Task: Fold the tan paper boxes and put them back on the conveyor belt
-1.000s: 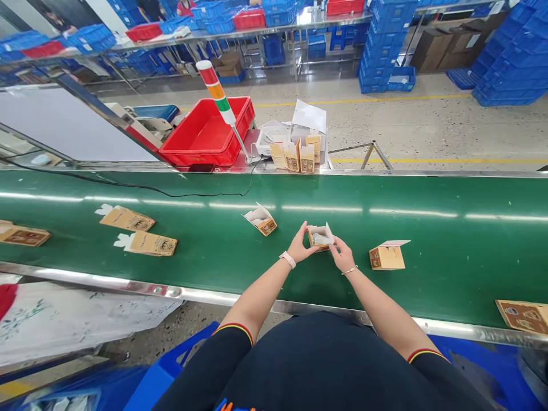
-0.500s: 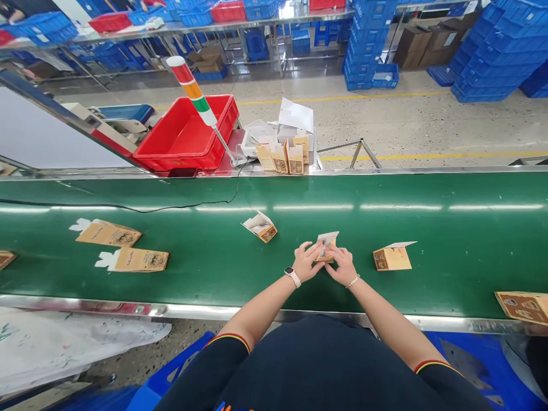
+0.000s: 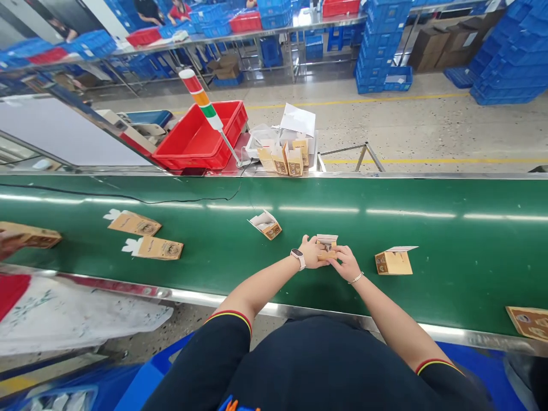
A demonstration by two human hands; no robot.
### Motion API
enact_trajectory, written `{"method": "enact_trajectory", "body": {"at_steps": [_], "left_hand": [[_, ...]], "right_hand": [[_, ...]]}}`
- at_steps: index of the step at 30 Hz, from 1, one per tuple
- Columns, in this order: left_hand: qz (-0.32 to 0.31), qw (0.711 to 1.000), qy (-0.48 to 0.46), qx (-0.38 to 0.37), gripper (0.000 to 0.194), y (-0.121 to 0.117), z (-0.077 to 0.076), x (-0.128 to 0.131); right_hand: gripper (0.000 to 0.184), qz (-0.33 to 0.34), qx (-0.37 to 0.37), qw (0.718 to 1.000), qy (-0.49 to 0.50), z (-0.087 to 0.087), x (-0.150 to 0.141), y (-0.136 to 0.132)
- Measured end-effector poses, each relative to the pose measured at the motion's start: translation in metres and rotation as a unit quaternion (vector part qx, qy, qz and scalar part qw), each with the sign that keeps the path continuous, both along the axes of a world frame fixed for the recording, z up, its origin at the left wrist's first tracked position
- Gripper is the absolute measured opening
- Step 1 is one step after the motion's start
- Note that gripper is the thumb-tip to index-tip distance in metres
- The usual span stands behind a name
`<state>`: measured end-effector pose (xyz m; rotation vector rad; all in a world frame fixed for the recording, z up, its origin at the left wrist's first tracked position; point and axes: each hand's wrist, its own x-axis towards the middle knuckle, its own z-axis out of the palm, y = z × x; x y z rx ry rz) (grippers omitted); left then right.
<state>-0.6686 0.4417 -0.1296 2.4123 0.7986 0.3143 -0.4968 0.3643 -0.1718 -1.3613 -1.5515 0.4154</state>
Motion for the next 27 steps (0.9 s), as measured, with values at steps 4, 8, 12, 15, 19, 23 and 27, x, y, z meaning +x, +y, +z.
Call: {"method": "enact_trajectory", "body": {"at_steps": [4,8,12,15,19,23,27], "left_hand": [[0.135,0.981,-0.130,-0.051,0.013,-0.017,-0.007,0.001],[0.322,0.913,-0.221,-0.121,0.010,-0.027,-0.020,0.019],[0.421,0.847,-0.236,-0.222,0.024,-0.020,-0.028,0.044],[0.415,0.835,-0.235,-0.274,0.028,-0.012,-0.030,0.058],[0.416,0.821,-0.239,-0.310,0.031,-0.015,-0.030,0.068],[0.451,0.808,-0.259,-0.277,0.032,-0.042,-0.035,0.049],[0.535,0.776,-0.274,-0.189,0.046,-0.050,-0.043,-0.009]], "right_hand": [[0.035,-0.084,-0.008,0.995,0.055,-0.014,-0.003,0.008],[0.027,-0.186,-0.050,0.975,0.114,-0.029,-0.003,0.015],[0.029,-0.211,-0.070,0.966,0.133,-0.038,-0.001,0.020],[0.028,-0.207,-0.073,0.967,0.132,-0.038,0.002,0.020],[0.029,-0.216,-0.071,0.965,0.128,-0.028,0.007,0.011],[0.038,-0.252,0.006,0.965,0.073,-0.005,0.009,-0.022],[0.038,-0.140,0.119,0.983,-0.004,0.015,-0.013,-0.056]]}}
